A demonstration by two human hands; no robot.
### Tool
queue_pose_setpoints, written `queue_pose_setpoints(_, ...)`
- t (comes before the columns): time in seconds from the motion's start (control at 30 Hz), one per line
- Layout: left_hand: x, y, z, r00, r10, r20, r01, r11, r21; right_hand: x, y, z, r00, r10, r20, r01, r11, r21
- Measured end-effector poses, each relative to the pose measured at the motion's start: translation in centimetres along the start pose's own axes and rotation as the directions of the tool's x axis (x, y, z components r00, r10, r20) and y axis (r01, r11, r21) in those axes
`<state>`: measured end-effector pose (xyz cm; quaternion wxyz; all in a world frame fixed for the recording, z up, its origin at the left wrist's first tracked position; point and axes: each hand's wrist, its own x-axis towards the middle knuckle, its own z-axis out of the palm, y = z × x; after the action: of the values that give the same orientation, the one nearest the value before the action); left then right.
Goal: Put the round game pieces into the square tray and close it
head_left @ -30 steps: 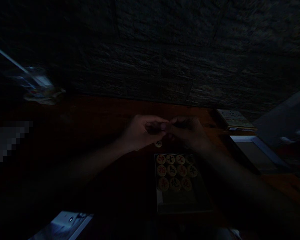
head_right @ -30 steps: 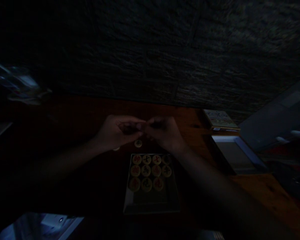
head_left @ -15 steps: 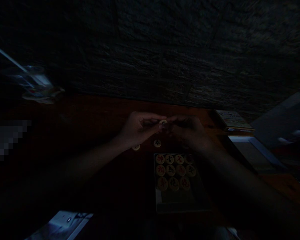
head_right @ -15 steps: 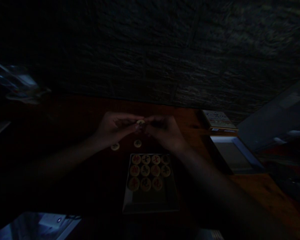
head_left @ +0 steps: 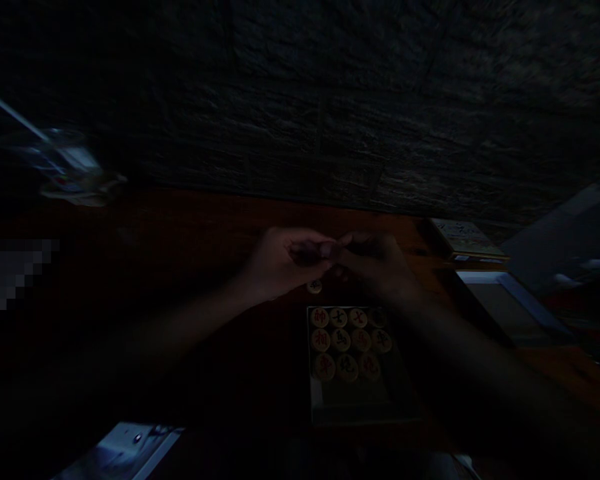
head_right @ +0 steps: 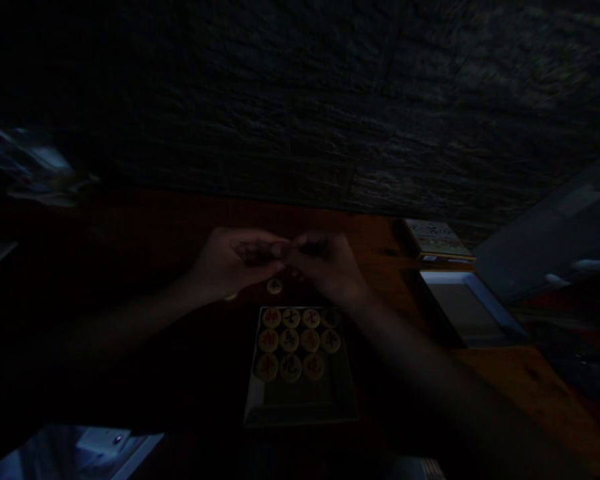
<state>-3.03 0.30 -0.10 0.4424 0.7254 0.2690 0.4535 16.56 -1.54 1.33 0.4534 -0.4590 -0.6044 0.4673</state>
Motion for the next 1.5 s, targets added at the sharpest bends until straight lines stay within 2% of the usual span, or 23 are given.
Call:
queue_pose_setpoints(0.23,0.0,-0.1,0.0,1.000,-0.012,0.008,0.012,1.000,-0.005,-0.1,-0.6,0.3,0.998,0.064,0.025,-0.066,0.996,0.066)
queue_pose_setpoints(0.43,0.4,-0.4,-0.2,0.997,-0.063,-0.041,0.059,0.994,-0.093,0.0,-0.7,-0.4,0.998,0.008,0.057,-0.013,0.997,0.077)
queue_pose_setpoints(0.67,0.6,-0.2,-0.3,0.990,-0.105,-0.096,0.087,0.981,-0.176,-0.1,-1.0,-0.5,0.999,0.010,0.037,-0.012,0.998,0.057)
queue_pose_setpoints(0.83,0.5,0.1,-0.2,0.988,-0.134,-0.082,0.117,0.977,-0.180,-0.2,-0.9,-0.2,1.000,-0.021,0.008,0.021,1.000,-0.010)
queue_pose_setpoints(1.03,0.3,0.4,0.0,0.993,-0.108,-0.043,0.102,0.988,-0.119,-0.2,-0.4,-0.1,1.000,-0.022,-0.022,0.021,0.998,-0.058)
queue_pose_setpoints(1.2,0.2,0.2,0.1,0.997,-0.073,-0.034,0.071,0.995,-0.066,-0.3,-0.5,0.0,1.000,0.007,-0.029,-0.007,1.000,0.012)
queue_pose_setpoints(1.5,0.4,-0.3,-0.1,0.998,-0.051,-0.040,0.046,0.993,-0.107,-0.4,-0.9,0.0,0.999,-0.040,-0.022,0.040,0.999,0.014)
